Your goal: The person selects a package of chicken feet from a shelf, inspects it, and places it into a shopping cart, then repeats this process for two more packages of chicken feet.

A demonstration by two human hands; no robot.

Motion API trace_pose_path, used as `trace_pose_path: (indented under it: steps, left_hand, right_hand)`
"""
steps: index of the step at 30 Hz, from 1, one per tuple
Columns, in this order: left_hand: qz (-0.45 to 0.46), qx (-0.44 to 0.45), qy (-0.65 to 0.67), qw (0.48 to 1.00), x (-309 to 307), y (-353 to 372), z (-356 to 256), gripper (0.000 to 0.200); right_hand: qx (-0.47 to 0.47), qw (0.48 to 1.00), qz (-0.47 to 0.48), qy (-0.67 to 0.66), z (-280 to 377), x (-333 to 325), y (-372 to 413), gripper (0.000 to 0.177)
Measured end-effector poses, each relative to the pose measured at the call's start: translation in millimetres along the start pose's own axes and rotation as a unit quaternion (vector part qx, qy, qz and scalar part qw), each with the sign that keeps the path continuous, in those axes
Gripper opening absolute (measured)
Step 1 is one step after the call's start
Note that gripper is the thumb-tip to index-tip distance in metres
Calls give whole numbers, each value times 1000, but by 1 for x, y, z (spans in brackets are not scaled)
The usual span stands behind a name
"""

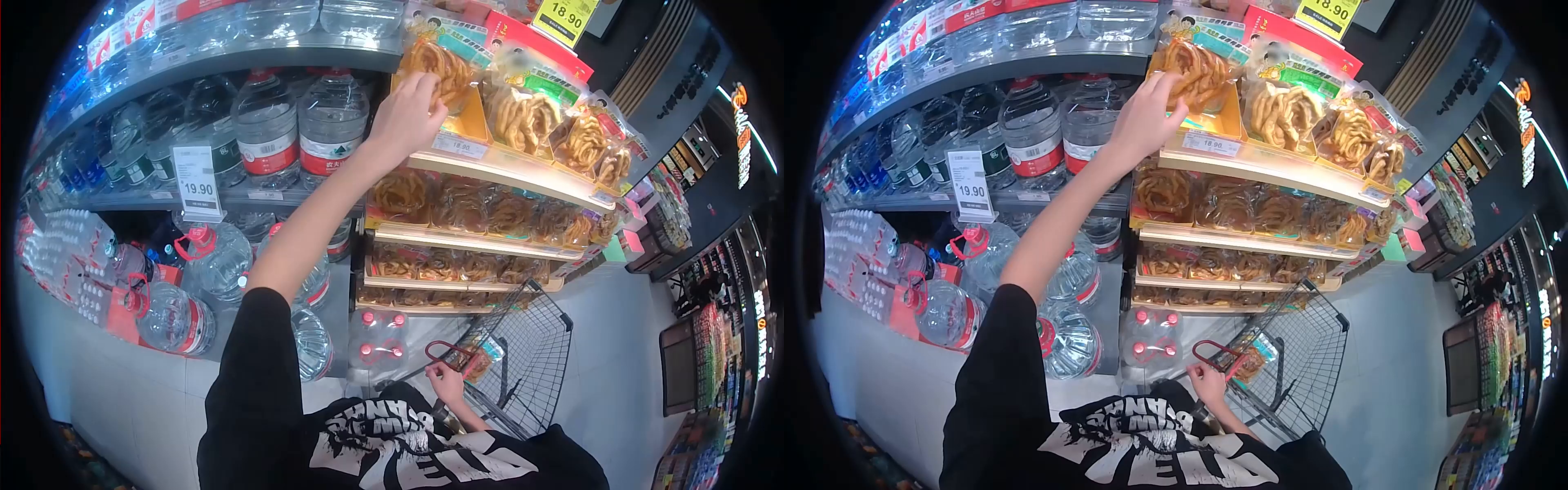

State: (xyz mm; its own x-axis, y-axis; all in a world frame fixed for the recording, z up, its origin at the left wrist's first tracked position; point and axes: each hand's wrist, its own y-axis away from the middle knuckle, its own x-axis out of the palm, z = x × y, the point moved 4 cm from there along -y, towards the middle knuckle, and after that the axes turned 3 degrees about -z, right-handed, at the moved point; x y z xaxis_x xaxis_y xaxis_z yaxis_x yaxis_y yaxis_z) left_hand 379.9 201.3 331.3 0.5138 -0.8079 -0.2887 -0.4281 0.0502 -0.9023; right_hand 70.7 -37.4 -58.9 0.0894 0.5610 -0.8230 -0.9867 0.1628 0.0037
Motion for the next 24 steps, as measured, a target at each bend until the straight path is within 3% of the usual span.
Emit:
trace_pose_path:
  steps: [5, 8, 11, 14, 18, 21, 24]
  left_hand:
    - [13, 43, -93, 995, 41, -51, 21, 54]
    - [13, 74, -220, 972, 58, -88, 31, 63]
    - [-42, 69, -352, 932, 61, -117, 47, 67]
    - [71, -79, -301, 948, 72, -121, 63, 75]
    - [-26, -144, -232, 962, 69, -120, 63, 60]
    - [-6, -183, -212, 960, 66, -124, 70, 54]
    - [38, -157, -228, 960, 65, -125, 75, 38]
  right_hand:
    - [48, 998, 21, 19, 6, 1, 0, 21]
    - [59, 998, -10, -8, 2, 4, 1, 20]
    - [85, 995, -37, -35, 10, -3, 6, 19]
    - [90, 990, -50, -95, 3, -1, 7, 17]
    - [94, 987, -43, -125, 1, 2, 8, 17]
    - [99, 988, -41, -116, 2, 1, 8, 17]
    - [90, 990, -32, -101, 4, -1, 7, 17]
